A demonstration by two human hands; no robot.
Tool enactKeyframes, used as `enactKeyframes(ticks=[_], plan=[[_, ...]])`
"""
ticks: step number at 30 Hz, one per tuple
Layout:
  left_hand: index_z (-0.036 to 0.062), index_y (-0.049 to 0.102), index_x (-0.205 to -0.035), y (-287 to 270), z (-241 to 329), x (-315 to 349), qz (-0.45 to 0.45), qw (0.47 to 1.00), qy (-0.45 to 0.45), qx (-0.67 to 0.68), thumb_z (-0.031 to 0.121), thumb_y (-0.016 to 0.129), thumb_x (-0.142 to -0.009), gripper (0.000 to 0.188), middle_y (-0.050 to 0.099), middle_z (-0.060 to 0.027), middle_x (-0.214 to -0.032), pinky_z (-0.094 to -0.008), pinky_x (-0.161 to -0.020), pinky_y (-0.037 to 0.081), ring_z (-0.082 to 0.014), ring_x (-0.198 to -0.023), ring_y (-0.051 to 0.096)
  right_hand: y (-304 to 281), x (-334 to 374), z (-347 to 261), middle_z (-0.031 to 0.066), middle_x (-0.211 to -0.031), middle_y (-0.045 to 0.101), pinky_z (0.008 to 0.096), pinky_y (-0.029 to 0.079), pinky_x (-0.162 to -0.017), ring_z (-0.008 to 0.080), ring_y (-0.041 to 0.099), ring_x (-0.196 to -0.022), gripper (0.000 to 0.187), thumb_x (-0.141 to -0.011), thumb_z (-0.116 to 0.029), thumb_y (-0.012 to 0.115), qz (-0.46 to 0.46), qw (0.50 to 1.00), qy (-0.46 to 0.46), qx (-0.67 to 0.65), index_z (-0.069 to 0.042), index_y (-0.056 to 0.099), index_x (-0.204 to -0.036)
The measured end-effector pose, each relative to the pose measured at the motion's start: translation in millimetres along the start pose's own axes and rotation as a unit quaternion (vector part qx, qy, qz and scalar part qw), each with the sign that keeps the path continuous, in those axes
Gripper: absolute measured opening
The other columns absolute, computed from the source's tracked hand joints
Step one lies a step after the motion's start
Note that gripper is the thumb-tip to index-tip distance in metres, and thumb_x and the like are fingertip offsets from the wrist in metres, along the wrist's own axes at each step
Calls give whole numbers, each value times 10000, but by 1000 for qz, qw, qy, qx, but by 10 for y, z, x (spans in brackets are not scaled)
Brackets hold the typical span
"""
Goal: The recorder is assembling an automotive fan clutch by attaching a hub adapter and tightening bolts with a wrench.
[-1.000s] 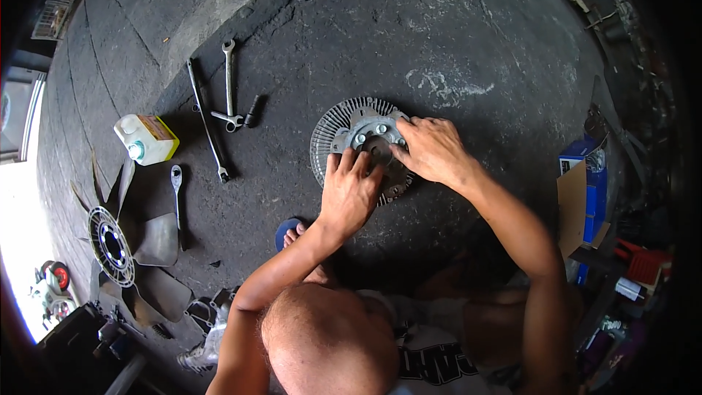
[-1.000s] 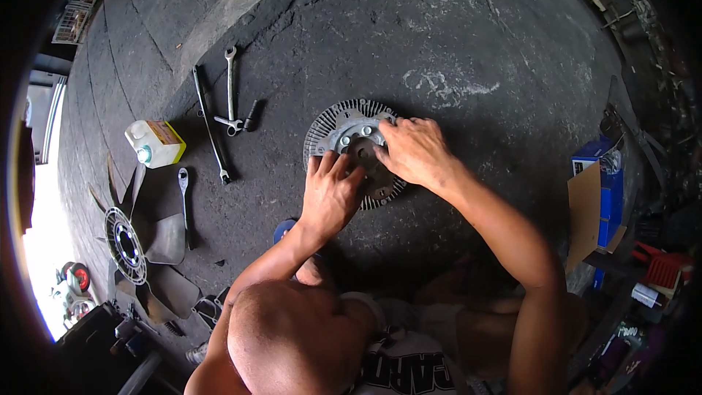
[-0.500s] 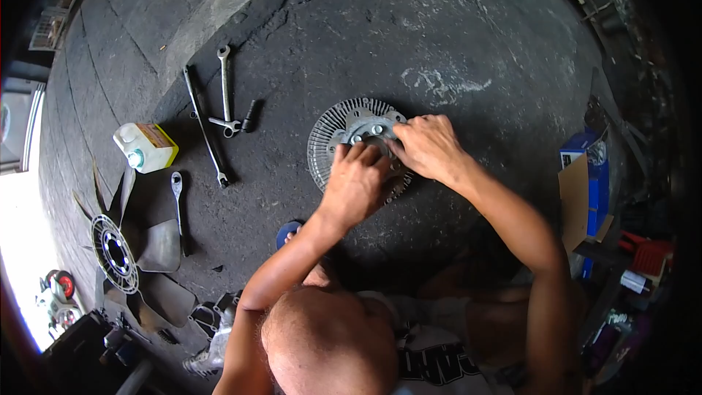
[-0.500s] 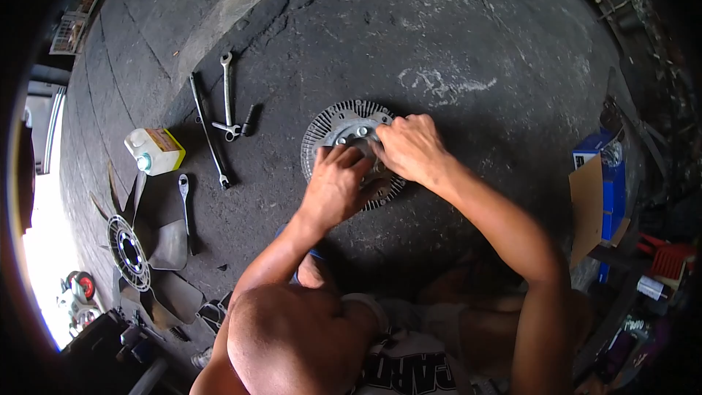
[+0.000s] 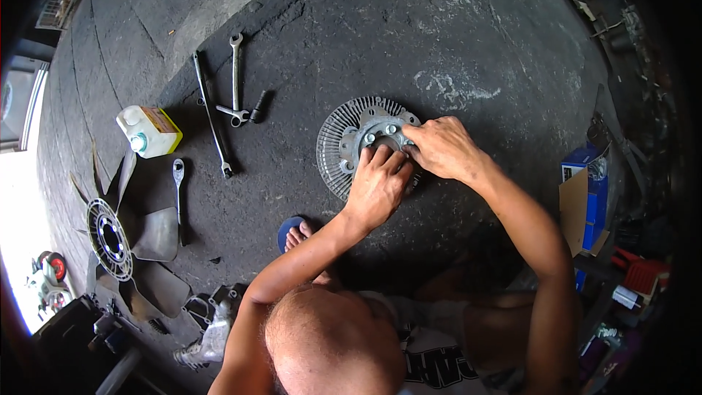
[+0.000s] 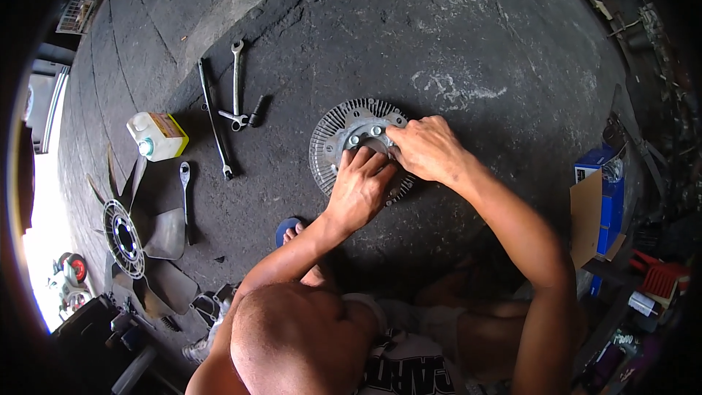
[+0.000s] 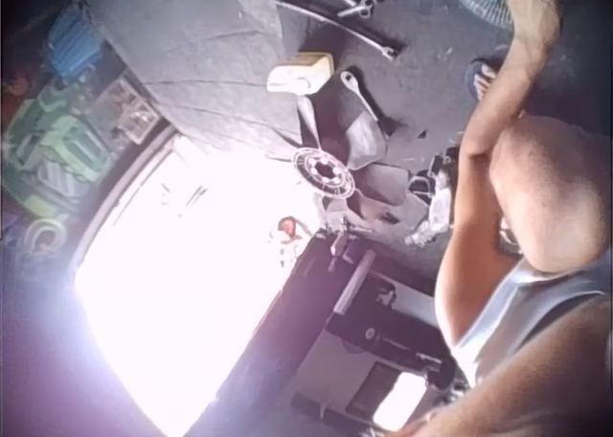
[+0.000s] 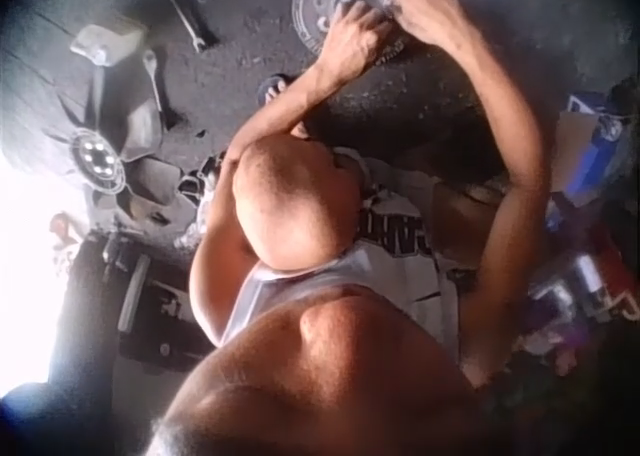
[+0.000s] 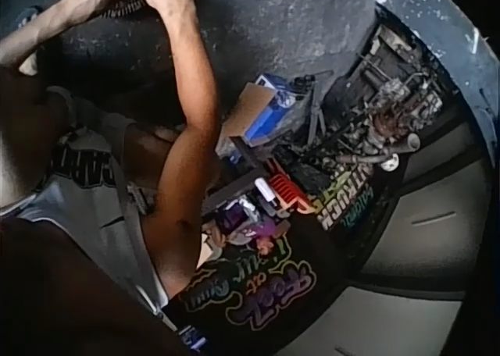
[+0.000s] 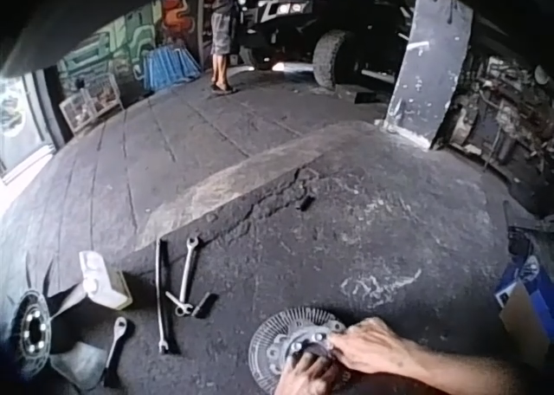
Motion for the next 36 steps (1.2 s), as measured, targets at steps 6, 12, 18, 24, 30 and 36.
enactKeyframes(ticks=[6, 12, 18, 24, 30, 36], plan=[[71, 667, -1075, 20, 0, 39, 14, 996, -71, 41, 178, 722, -776, 322, 608, -80, -1054, -438, -885, 408, -290, -1014, 531, 46, -13, -49, 163, -724, 681, 459, 512, -709, 342, 690, -750, 276, -939, -253, 608, 0, 999, 25, 40, -47, 679, -770], [79, 659, -1089, 5, 28, -16, 22, 999, -22, 25, 171, 712, -787, 320, 599, -79, -1043, -450, -887, 400, -280, -1031, 531, 16, 20, 20, 133, -838, 692, 471, 493, -754, 328, 684, -822, 207, -878, -215, 686, -36, 998, 25, 39, -46, 614, -974], [99, 694, -1027, 104, 42, 15, 30, 997, -73, 8, 189, 725, -779, 266, 619, -50, -1097, -452, -885, 390, -266, -1054, 528, 26, -8, 60, 148, -802, 692, 475, 501, -731, 353, 682, -789, 184, -891, -212, 668, -2, 1000, -12, 21, -43, 620, -946], [91, 692, -1053, 69, -18, 66, 32, 997, -32, 62, 176, 727, -790, 278, 642, -32, -1066, -452, -903, 382, -253, -1034, 537, 93, -76, 34, 162, -758, 692, 483, 513, -731, 360, 690, -756, 211, -877, -227, 680, -33, 998, 20, 41, -30, 627, -934], [119, 691, -1056, 60, 5, 62, 74, 993, -85, 31, 260, 764, -780, 319, 636, -25, -1044, -493, -931, 353, -264, -1042, 542, 27, -10, 69, 168, -779, 698, 482, 526, -773, 347, 694, -797, 255, -880, -292, 676, 41, 996, -71, 22, -38, 657, -884], [123, 692, -1051, 65, -12, 63, 60, 996, -61, 20, 252, 750, -786, 301, 628, -11, -1022, -519, -942, 336, -259, -1071, 524, 29, -52, 1, 165, -831, 707, 456, 522, -795, 330, 681, -866, 248, -875, -270, 676, -71, 995, 18, 61, -37, 653, -956]])
Point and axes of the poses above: each hand's wrist, its own x-axis away from the middle knuckle, its own y-axis out of the palm, z = x × y, the point moved 2 cm from there along -x, towards the middle knuckle
